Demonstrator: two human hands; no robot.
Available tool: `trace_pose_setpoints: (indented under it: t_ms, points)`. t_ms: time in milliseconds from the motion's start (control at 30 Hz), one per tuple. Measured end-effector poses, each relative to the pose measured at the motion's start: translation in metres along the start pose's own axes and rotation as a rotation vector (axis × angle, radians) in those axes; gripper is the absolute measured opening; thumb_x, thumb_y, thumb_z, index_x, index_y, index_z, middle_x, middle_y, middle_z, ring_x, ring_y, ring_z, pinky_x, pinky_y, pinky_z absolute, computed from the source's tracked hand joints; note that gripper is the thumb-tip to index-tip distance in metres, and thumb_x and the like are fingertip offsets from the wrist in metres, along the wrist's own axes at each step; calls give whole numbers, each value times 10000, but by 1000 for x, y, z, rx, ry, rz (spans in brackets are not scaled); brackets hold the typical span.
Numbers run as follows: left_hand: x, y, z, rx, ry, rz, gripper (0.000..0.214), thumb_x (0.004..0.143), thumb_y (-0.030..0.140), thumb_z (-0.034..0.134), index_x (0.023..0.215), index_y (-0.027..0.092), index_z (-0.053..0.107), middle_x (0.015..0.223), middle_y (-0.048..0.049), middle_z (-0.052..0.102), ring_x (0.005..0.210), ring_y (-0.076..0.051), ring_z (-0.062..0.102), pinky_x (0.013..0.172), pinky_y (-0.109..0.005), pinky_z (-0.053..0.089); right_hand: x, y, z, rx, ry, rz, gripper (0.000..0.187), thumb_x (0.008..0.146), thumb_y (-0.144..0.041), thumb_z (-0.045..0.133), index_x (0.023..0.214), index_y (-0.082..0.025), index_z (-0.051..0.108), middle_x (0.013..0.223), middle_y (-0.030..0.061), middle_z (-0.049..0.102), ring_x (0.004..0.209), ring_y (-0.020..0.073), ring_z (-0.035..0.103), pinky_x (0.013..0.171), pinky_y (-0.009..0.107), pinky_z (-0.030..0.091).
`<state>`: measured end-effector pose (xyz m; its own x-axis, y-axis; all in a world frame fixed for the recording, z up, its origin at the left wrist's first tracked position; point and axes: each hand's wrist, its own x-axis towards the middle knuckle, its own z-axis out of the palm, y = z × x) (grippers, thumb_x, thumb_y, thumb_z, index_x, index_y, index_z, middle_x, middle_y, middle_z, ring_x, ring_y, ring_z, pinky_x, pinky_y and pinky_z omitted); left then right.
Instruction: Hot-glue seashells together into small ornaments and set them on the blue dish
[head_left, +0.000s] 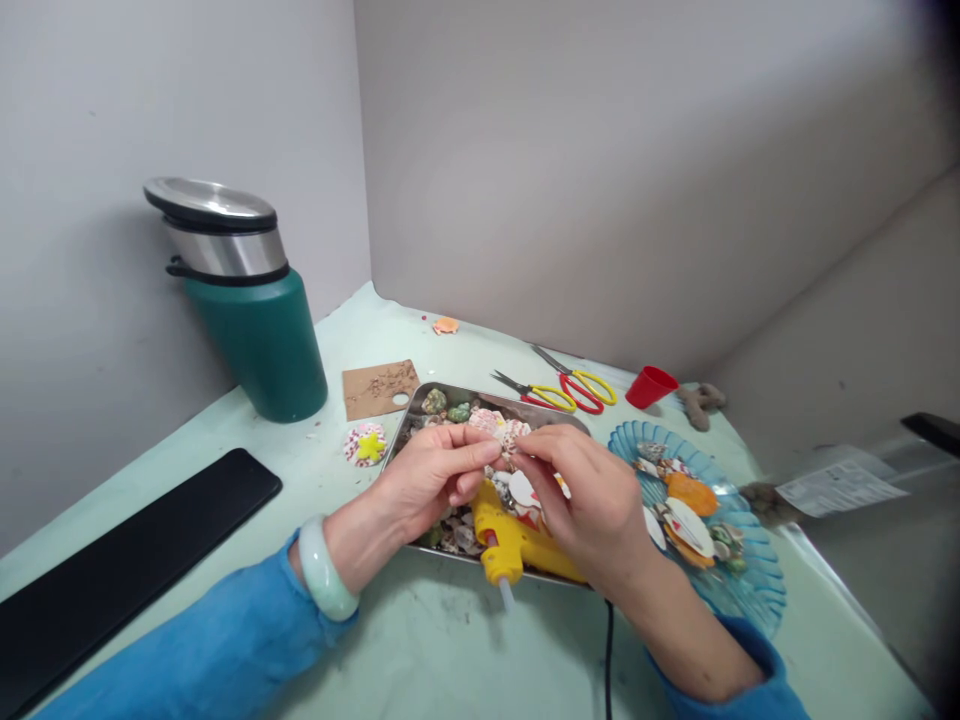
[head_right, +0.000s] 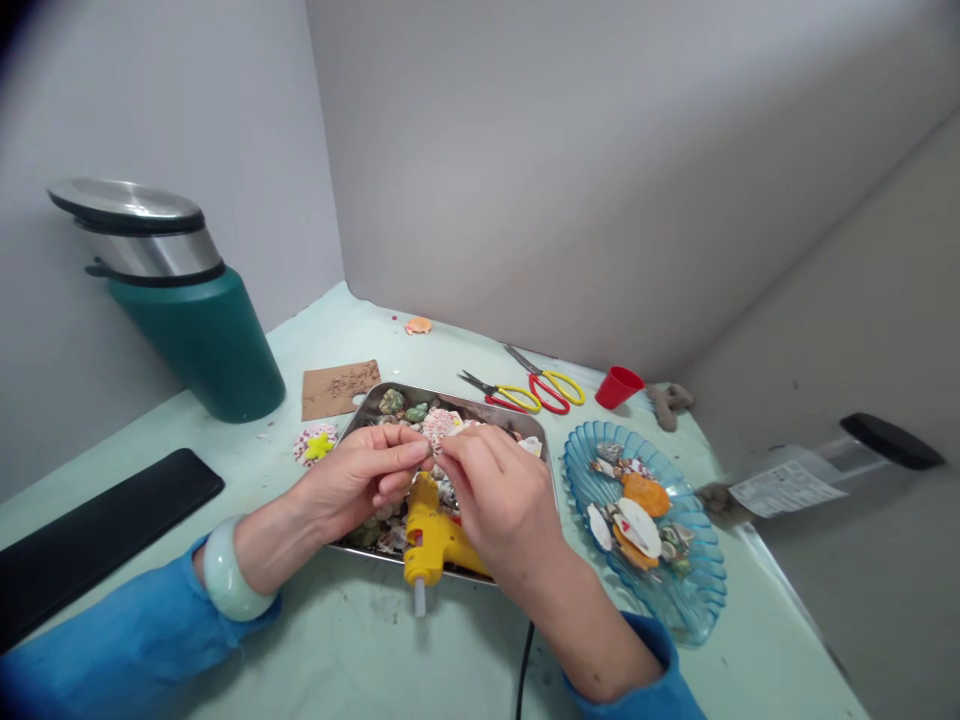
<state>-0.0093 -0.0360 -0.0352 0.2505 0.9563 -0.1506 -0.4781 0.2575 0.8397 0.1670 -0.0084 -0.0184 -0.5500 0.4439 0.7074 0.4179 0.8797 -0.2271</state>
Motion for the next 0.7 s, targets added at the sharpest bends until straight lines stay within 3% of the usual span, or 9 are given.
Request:
trace_pose_setpoints:
  t_ms: [133, 267, 400, 700]
  points:
    - [0, 1, 0, -50, -14, 4, 179, 777, 273, 710, 715, 121, 638, 428, 69, 424, 377, -13, 296, 386, -140, 216, 3, -3, -12, 29, -5, 62, 79, 898, -157, 588, 972, -164, 614, 879, 61, 696, 770, 161, 627, 688, 276, 477]
    - [0, 3, 1, -110, -23, 12, 183, 762, 264, 724, 753, 99, 648, 541, 26, 535, 387, 4, 300, 379, -133, 227, 6, -5, -18, 58, 70, 251, 80, 915, -162, 552, 920, -190, 627, 839, 14, 688, 681, 121, 601, 651, 238, 459]
    - [-1, 4, 1, -143, -52, 8, 159, 782, 246, 709, 789, 98, 652, 710, -11, 606, 410, 16, 330, 385, -129, 254, 6, -4, -15, 182, -25, 420, 61, 893, -207, 587, 881, -198, 646, 791, -7, 675, 644, 122, 578, 617, 238, 450]
    - [0, 3, 1, -102, -83, -22, 171, 814, 270, 678, 751, 116, 638, 495, 52, 462, 385, -9, 296, 379, -132, 228, 3, -7, -13, 301, -78, 556, 117, 889, -270, 576, 832, -194, 644, 698, -14, 626, 604, 125, 522, 590, 251, 420]
